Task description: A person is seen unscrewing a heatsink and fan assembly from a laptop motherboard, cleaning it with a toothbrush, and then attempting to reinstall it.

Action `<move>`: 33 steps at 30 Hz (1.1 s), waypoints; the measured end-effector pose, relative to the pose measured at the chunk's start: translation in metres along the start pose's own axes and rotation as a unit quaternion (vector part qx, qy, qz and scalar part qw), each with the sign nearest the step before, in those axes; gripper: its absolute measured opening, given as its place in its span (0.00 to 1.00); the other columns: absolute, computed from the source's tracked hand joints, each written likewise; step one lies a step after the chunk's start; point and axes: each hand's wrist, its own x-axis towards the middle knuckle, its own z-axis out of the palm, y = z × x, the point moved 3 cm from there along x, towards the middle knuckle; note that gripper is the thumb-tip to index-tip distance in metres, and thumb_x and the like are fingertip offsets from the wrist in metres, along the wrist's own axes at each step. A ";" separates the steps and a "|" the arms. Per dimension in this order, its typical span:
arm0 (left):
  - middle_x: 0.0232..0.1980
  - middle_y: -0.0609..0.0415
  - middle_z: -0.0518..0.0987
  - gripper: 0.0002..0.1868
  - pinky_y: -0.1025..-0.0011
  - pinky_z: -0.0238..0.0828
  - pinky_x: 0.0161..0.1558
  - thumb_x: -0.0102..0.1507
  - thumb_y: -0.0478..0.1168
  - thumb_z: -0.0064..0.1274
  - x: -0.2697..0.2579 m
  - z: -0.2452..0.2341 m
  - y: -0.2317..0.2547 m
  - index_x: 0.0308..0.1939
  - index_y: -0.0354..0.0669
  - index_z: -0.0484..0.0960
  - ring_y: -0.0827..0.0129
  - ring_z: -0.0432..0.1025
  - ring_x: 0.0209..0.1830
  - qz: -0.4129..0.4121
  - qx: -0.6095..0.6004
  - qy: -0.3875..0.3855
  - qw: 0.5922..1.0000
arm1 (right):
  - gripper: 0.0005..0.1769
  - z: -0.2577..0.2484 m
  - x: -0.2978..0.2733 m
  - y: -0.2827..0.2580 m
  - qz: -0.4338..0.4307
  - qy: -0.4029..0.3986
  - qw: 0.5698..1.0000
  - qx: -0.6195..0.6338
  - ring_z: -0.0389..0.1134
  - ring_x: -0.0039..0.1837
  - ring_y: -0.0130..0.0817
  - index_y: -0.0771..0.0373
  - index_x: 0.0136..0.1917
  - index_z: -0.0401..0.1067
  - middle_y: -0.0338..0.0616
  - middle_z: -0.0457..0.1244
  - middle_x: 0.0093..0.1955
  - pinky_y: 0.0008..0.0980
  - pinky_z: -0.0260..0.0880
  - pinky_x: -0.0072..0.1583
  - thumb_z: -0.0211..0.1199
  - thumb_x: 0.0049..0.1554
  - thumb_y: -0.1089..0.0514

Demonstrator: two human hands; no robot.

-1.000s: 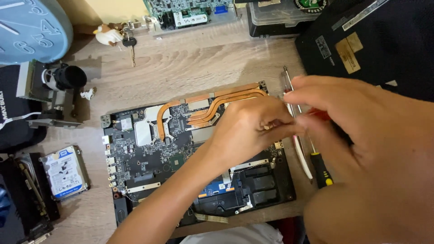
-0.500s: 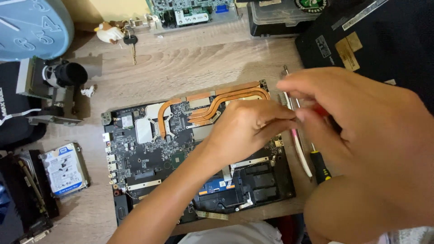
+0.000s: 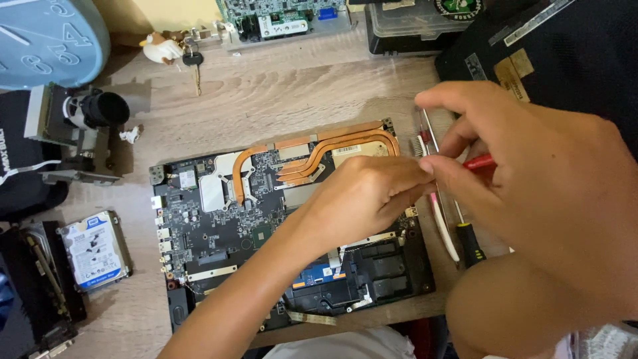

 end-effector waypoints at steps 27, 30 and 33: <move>0.37 0.49 0.78 0.07 0.52 0.76 0.32 0.55 0.24 0.58 -0.031 0.038 -0.044 0.33 0.37 0.82 0.50 0.72 0.44 -0.159 0.300 -0.160 0.927 | 0.20 -0.005 -0.007 -0.006 -0.111 0.069 0.989 0.071 0.72 0.42 0.21 0.55 0.65 0.74 0.29 0.72 0.44 0.24 0.69 0.47 0.69 0.59 0.58; 0.37 0.48 0.76 0.05 0.58 0.74 0.33 0.57 0.29 0.60 -0.039 0.054 -0.051 0.33 0.40 0.79 0.54 0.70 0.40 -0.100 0.376 -0.091 0.917 | 0.22 -0.006 -0.008 -0.001 -0.015 0.008 0.998 0.068 0.73 0.41 0.17 0.47 0.65 0.75 0.20 0.71 0.42 0.25 0.65 0.49 0.66 0.57 0.53; 0.35 0.53 0.73 0.07 0.66 0.72 0.33 0.59 0.28 0.55 -0.039 0.052 -0.045 0.32 0.45 0.76 0.60 0.69 0.37 -0.055 0.436 0.008 0.898 | 0.24 -0.010 -0.015 0.006 -0.039 0.025 0.990 0.134 0.69 0.45 0.26 0.60 0.69 0.72 0.35 0.69 0.44 0.26 0.66 0.51 0.64 0.59 0.57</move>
